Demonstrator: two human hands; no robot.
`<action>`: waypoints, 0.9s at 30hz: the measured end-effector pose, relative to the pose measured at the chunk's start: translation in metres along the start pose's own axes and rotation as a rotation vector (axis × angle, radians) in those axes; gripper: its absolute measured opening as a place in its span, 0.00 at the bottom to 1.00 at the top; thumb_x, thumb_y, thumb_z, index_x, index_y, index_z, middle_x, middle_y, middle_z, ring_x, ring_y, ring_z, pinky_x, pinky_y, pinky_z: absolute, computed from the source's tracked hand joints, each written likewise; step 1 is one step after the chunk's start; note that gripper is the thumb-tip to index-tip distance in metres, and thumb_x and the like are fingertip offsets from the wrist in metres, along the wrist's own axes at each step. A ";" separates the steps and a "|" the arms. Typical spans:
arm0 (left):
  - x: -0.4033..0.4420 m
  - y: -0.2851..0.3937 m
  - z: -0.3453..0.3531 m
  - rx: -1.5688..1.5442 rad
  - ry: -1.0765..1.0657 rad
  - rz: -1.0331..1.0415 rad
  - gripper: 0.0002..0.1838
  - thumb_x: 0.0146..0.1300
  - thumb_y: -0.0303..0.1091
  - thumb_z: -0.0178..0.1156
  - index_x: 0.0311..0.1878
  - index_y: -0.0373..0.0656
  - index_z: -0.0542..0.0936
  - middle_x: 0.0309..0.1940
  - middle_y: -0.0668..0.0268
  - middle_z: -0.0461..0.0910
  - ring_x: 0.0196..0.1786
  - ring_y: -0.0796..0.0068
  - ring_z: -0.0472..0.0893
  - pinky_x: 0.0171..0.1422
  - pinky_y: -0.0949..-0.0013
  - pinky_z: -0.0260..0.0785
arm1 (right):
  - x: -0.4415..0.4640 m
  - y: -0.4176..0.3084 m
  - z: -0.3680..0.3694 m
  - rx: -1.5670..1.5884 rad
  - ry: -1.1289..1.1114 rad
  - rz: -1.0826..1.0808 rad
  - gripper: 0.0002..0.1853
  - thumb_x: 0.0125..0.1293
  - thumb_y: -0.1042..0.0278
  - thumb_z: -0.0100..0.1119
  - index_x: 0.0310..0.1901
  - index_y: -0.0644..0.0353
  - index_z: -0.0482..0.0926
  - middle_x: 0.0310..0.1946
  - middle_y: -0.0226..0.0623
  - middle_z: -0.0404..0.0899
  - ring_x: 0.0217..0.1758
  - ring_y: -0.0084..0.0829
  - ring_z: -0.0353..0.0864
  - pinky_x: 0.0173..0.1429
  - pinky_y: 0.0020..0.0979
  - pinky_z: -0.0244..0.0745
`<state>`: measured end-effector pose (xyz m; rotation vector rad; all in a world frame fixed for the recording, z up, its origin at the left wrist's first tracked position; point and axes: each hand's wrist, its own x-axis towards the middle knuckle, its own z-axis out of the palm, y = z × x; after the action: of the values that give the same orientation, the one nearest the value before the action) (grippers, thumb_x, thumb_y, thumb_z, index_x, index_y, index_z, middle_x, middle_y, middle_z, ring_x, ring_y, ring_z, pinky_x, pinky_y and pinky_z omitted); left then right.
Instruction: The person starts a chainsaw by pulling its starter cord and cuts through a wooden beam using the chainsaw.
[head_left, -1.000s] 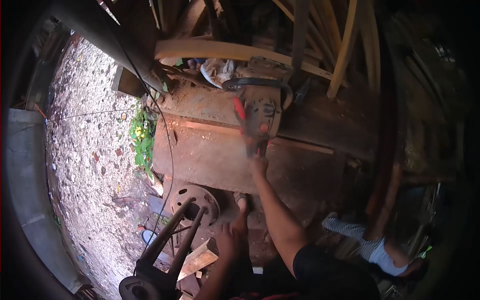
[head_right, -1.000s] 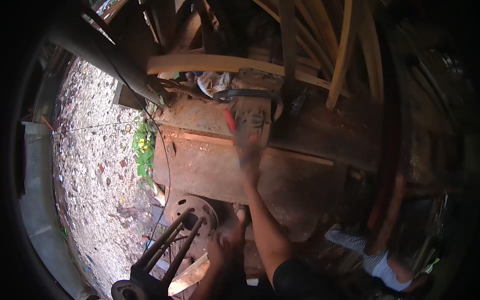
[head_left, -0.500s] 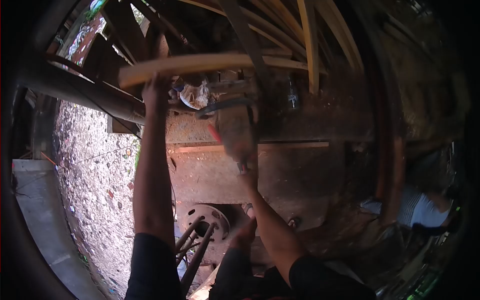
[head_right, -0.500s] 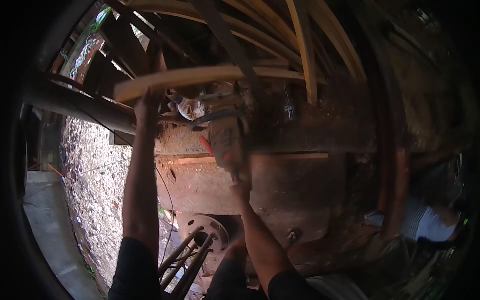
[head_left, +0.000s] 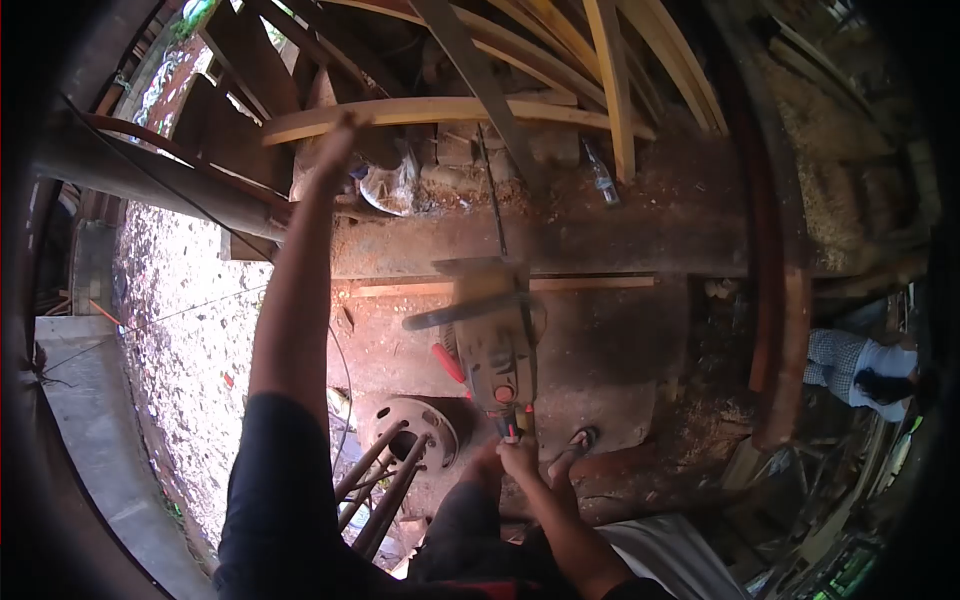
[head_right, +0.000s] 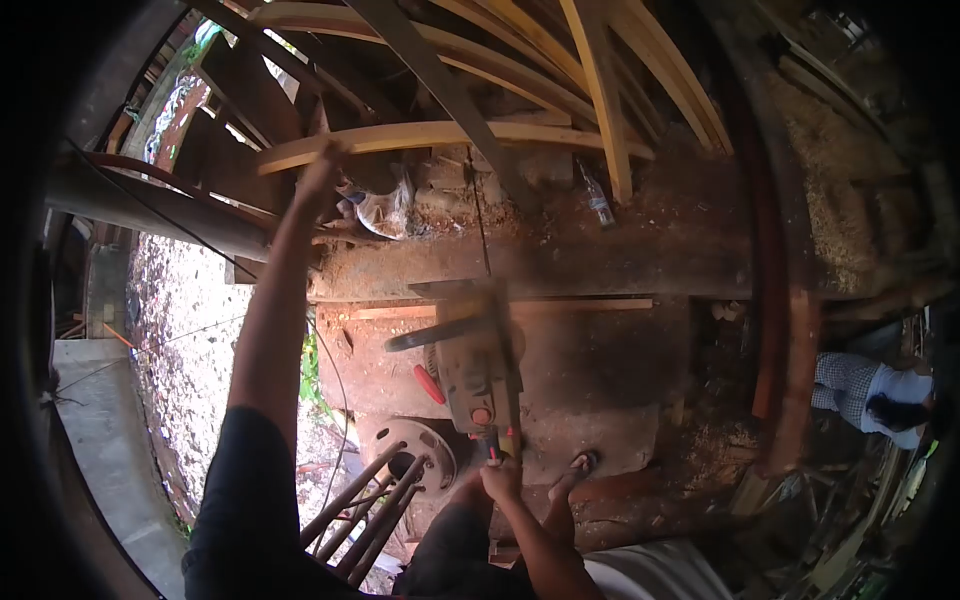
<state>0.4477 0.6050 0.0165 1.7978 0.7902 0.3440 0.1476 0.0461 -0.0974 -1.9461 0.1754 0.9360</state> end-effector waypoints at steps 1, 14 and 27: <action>-0.067 0.036 0.029 0.201 -0.078 0.021 0.30 0.65 0.58 0.58 0.61 0.43 0.74 0.47 0.63 0.80 0.44 0.71 0.78 0.50 0.62 0.69 | -0.007 0.001 -0.008 -0.022 -0.006 0.013 0.06 0.50 0.70 0.59 0.27 0.64 0.78 0.23 0.47 0.79 0.29 0.48 0.81 0.37 0.44 0.74; -0.329 0.098 0.145 1.048 -0.128 0.662 0.23 0.61 0.36 0.55 0.59 0.38 0.70 0.48 0.55 0.71 0.54 0.54 0.73 0.62 0.50 0.61 | -0.061 -0.017 -0.094 -0.457 0.072 -0.344 0.15 0.49 0.63 0.62 0.37 0.64 0.82 0.33 0.54 0.82 0.41 0.54 0.83 0.47 0.47 0.76; -0.310 0.087 0.202 0.858 -0.474 0.586 0.29 0.53 0.38 0.63 0.59 0.38 0.73 0.55 0.47 0.73 0.59 0.49 0.73 0.64 0.54 0.64 | -0.056 -0.064 -0.179 -0.462 0.002 -0.293 0.13 0.50 0.63 0.59 0.31 0.67 0.81 0.28 0.54 0.80 0.37 0.54 0.83 0.40 0.49 0.75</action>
<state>0.3670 0.2373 0.0661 2.7702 0.0201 -0.0922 0.2345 -0.0750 0.0326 -2.3113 -0.3474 0.8265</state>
